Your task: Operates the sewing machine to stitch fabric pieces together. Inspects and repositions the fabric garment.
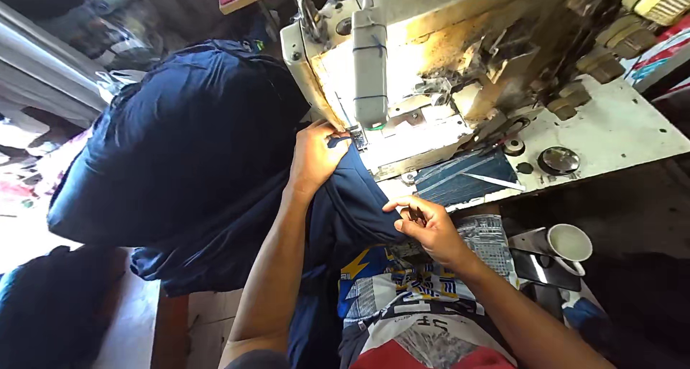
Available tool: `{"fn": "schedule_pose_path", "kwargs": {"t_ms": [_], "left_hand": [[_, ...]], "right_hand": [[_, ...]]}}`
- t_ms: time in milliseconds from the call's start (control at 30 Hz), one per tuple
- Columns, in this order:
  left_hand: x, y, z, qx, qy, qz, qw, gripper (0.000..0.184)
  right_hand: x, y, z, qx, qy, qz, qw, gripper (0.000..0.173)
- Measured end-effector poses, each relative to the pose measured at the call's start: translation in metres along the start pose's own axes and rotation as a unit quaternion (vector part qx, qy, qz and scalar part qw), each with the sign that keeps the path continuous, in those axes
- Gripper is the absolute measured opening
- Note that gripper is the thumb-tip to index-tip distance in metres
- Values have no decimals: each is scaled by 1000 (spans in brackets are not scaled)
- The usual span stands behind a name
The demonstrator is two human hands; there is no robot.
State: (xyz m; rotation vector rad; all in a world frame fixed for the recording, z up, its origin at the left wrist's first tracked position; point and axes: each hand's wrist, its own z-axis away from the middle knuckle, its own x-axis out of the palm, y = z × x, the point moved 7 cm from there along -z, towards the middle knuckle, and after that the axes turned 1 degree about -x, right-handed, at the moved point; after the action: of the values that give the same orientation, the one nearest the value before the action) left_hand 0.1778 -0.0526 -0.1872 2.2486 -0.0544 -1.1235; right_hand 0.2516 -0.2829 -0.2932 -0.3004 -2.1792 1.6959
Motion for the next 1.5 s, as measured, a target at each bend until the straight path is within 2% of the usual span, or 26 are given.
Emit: {"fn": "schedule_pose_path", "kwargs": {"t_ms": [133, 233, 333, 367, 500, 700, 900, 1033, 1167, 1267, 1300, 1333, 1400, 1433, 1500], "left_hand": [[3, -2, -11, -29, 15, -49, 998, 19], [8, -7, -22, -77, 21, -91, 993, 34], [21, -29, -36, -20, 54, -47, 997, 62], [25, -37, -42, 8, 69, -15, 997, 65], [22, -35, -53, 51, 61, 108, 991, 61], [23, -36, -59, 64, 9, 30, 997, 58], [21, -32, -58, 65, -9, 64, 996, 58], [7, -1, -45, 11, -35, 43, 998, 46], [1, -4, -41, 5, -19, 35, 999, 44], [-16, 3, -12, 32, 69, 15, 997, 35], [-18, 14, 9, 56, 70, 18, 996, 26], [-14, 27, 33, 84, 37, 20, 996, 20], [0, 42, 77, 131, -63, -27, 989, 35], [2, 45, 95, 143, -90, -70, 983, 42], [-11, 46, 120, 135, -100, -134, 977, 45]], "right_hand": [[0, -4, -3, 9, 15, -44, 999, 29], [-1, -11, -13, -3, 49, -49, 998, 29], [-1, -13, -29, -4, 79, -43, 996, 28], [0, -12, -33, 2, 83, -48, 995, 28], [8, -11, -37, 26, 81, -65, 994, 29], [11, -10, -34, 31, 86, -79, 993, 29], [12, -8, -35, 34, 84, -78, 993, 28], [14, -7, -36, 49, 81, -79, 992, 28], [14, -7, -36, 44, 71, -74, 994, 28], [12, -12, -36, 26, 75, -73, 994, 27], [11, -15, -36, 20, 73, -70, 995, 25], [11, -19, -37, 13, 67, -67, 995, 24], [11, -26, -39, -2, 46, -51, 998, 22], [11, -30, -41, -9, 37, -42, 998, 22], [12, -37, -48, -25, 20, -8, 999, 21]]}}
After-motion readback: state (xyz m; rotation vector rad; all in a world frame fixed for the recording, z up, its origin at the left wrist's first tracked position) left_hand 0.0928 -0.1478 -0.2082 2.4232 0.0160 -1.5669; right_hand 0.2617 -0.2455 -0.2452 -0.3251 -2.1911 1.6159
